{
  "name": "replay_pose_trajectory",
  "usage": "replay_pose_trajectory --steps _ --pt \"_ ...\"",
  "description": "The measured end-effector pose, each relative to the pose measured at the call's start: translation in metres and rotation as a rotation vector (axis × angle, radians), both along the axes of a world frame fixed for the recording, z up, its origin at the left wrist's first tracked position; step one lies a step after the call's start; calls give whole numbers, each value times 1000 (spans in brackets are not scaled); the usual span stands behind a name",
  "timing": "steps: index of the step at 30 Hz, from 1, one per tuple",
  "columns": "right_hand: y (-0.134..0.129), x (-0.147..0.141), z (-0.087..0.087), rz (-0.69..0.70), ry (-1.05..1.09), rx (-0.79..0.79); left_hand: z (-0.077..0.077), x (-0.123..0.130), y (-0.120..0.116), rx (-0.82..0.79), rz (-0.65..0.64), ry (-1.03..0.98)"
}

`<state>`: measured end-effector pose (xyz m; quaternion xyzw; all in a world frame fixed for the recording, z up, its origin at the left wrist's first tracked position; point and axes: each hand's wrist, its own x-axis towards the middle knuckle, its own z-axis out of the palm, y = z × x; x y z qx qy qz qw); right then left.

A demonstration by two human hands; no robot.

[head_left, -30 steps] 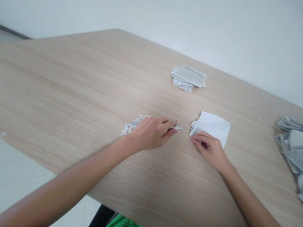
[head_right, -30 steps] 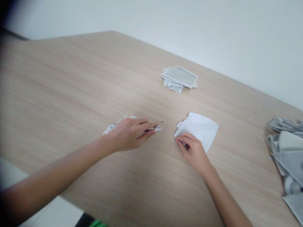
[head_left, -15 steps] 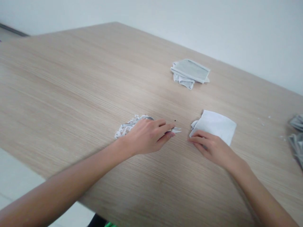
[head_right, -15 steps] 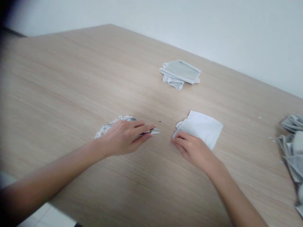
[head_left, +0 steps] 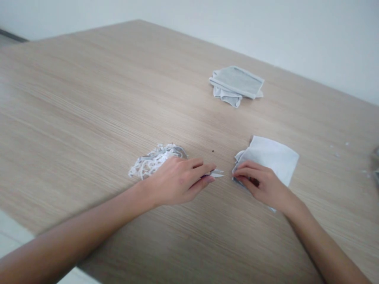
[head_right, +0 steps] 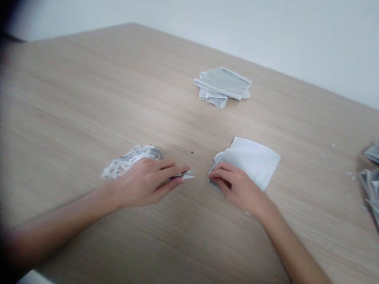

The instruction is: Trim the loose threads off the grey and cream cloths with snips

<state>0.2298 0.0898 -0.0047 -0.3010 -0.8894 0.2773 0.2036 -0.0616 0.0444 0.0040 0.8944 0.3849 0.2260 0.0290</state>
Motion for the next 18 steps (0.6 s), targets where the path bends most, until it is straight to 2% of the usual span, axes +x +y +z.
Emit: replay_pose_trajectory --steps 5,9,11,12,15,18 --pt "9 -1 12 84 -145 -5 -1 4 -1 -50 -7 12" --pt "22 3 22 117 -244 278 -3 4 1 -80 -4 11" --pt "28 6 19 134 -211 379 -3 3 2 -87 -4 10" --pt "30 7 15 151 -177 377 -3 3 3 -89 -5 11" --pt "34 10 2 215 -32 290 -2 3 5 -94 -5 10" --pt "33 9 -7 210 61 251 1 6 4 -84 -9 4"
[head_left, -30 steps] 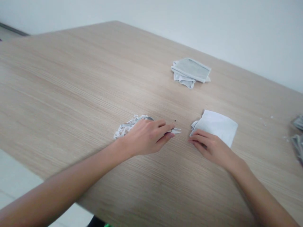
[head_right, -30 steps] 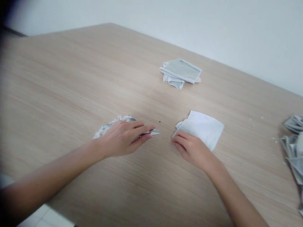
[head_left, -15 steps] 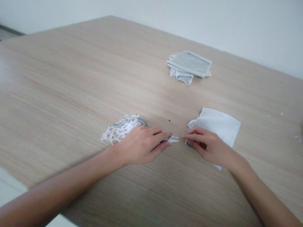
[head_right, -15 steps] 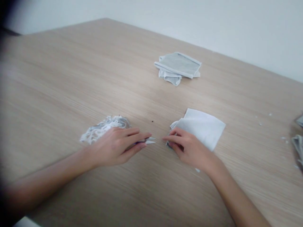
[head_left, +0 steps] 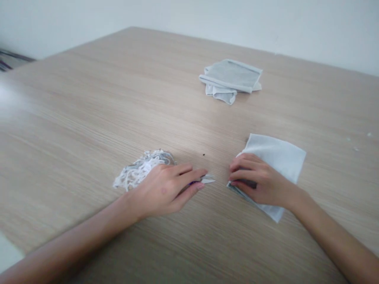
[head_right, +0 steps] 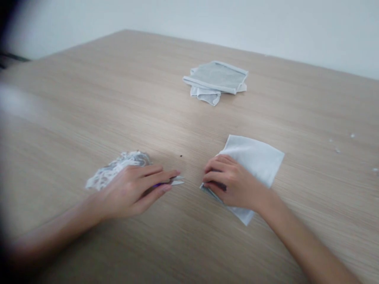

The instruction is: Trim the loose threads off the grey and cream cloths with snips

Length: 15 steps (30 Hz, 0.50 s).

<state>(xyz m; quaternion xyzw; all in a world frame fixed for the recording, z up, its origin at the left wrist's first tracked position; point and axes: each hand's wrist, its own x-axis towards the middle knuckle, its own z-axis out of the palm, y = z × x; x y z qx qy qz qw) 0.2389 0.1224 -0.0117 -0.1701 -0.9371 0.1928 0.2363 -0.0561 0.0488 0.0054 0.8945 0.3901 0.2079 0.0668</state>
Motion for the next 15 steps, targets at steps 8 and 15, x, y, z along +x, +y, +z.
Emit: replay_pose_trajectory --steps 8,15 --pt "-7 2 0 -143 87 -226 26 27 -8 -190 37 -75" --pt "-7 3 4 -254 222 -581 26 54 -2 -162 155 -231"
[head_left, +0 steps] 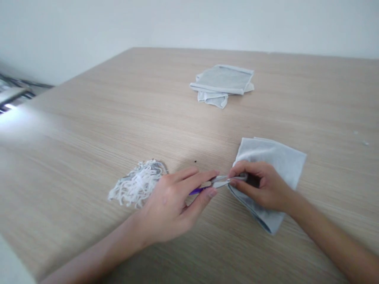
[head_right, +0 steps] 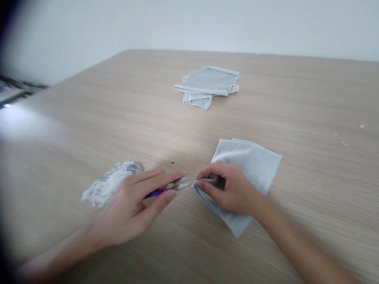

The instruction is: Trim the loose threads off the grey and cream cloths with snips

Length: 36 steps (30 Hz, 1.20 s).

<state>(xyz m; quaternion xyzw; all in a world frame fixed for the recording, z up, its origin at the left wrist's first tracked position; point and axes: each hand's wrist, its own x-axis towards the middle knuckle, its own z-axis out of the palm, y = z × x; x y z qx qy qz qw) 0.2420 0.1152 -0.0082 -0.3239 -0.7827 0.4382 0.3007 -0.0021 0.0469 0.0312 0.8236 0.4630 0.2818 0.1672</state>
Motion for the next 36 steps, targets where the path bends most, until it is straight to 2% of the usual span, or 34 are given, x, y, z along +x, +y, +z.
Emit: replay_pose_trajectory --steps 3,8,14,19,26,36 --pt "3 0 3 -23 64 -118 -10 8 -3 45 55 -18" --pt "6 0 5 19 115 -228 -21 14 -7 191 64 34" --pt "5 -1 5 44 127 -283 -23 18 -7 282 24 61" --pt "7 0 4 58 112 -321 -24 18 -9 333 44 110" --pt "7 1 1 59 111 -362 -28 16 -10 356 40 131" --pt "12 2 4 88 149 -428 -28 15 -8 433 24 155"
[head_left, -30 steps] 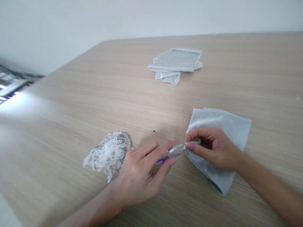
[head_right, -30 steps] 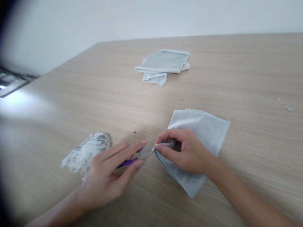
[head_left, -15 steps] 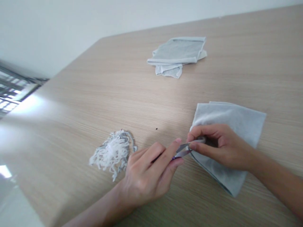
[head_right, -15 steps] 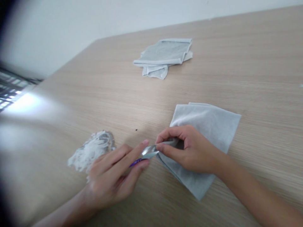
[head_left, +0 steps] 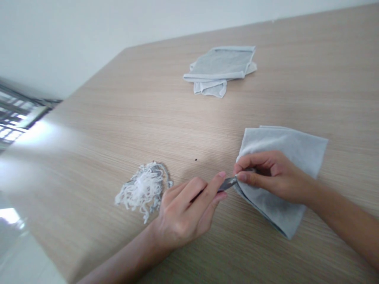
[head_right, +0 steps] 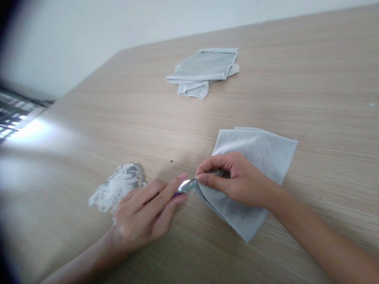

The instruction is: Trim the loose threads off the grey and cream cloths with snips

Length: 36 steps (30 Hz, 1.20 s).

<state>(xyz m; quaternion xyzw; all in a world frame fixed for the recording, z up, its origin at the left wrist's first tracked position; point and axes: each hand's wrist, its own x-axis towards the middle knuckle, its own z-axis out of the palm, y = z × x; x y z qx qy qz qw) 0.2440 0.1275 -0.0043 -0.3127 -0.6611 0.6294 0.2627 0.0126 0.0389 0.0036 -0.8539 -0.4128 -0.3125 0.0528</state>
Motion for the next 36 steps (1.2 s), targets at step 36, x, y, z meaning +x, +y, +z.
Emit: replay_pose_trajectory --steps 36 --pt "0 1 1 -49 -6 52 8 9 2 -547 0 -495"
